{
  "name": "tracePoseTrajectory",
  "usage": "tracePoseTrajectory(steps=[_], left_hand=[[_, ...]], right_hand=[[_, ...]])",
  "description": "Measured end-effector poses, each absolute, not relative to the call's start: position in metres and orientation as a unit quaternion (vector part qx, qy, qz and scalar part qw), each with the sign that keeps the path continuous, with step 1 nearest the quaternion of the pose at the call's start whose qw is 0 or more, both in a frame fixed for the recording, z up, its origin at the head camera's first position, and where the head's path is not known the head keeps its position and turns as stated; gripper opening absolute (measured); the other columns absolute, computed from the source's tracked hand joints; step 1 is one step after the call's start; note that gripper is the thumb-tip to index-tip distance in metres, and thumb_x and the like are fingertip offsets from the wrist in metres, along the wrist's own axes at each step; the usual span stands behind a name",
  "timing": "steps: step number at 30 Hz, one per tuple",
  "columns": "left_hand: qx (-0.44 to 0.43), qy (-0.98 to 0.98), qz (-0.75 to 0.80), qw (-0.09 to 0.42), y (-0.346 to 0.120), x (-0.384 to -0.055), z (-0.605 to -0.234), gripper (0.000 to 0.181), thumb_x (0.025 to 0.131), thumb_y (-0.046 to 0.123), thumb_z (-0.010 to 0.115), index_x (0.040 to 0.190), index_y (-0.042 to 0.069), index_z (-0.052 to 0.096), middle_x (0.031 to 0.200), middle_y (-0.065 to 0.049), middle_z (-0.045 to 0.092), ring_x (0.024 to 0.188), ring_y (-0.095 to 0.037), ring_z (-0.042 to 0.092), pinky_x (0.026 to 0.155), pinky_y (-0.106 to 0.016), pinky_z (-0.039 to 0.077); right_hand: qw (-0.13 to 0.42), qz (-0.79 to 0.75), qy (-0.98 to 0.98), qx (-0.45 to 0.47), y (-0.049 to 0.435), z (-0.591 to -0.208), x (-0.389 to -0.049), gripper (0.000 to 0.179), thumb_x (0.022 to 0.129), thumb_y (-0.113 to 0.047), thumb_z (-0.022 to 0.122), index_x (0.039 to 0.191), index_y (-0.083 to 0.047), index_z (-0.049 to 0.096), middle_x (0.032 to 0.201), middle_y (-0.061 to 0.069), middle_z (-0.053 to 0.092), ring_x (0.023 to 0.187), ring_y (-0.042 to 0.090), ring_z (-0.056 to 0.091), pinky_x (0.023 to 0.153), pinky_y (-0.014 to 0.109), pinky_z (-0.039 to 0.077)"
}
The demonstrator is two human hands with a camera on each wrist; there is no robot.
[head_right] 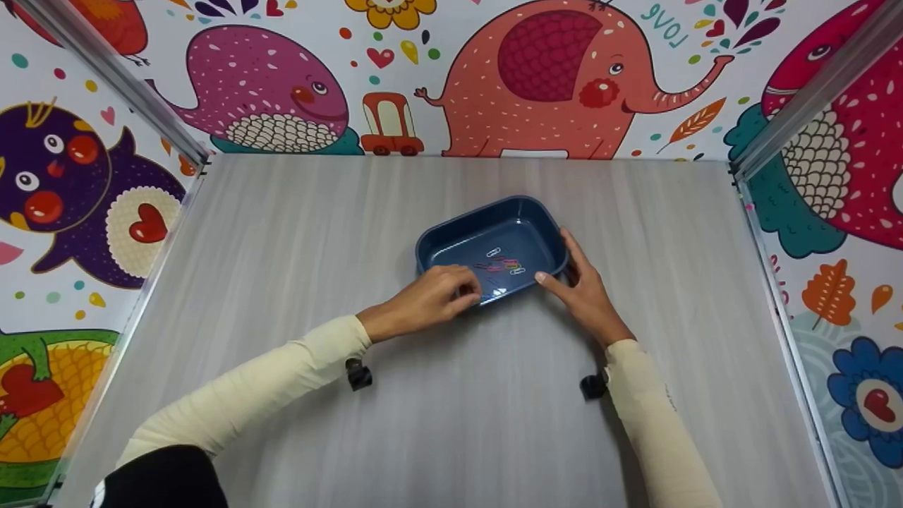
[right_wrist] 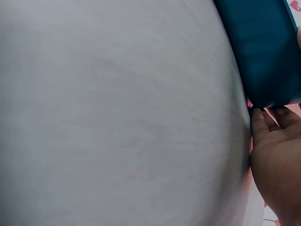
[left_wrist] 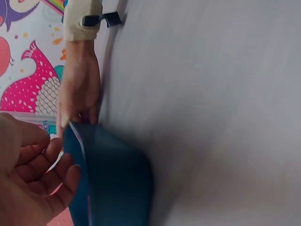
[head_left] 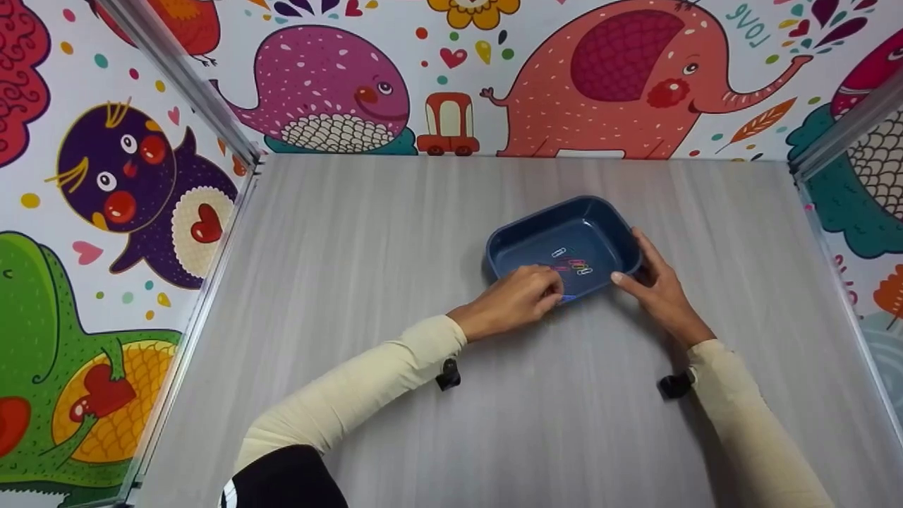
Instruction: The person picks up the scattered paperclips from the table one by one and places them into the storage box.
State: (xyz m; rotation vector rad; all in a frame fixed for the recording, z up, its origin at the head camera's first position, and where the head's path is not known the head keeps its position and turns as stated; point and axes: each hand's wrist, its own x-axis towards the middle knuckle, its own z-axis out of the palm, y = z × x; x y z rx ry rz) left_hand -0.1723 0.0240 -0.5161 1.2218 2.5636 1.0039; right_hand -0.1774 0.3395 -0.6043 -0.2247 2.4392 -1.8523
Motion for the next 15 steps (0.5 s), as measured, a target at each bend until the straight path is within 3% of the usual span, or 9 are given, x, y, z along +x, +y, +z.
tracePoseTrajectory(steps=[15], left_hand=[[0.365, 0.87, 0.316, 0.099, 0.026, -0.207, -0.529, 0.016, 0.111, 0.009, 0.064, 0.112, -0.001, 0.076, 0.107, -0.011, 0.076, 0.091, -0.017, 0.066, 0.082, -0.027, 0.054]], right_hand=[[0.039, -0.599, 0.797, -0.07, 0.339, -0.603, -0.177, 0.089, 0.108, -0.012, 0.073, 0.178, -0.022, 0.02, 0.183, 0.011, 0.02, 0.164, 0.036, 0.027, 0.113, 0.01, 0.035]])
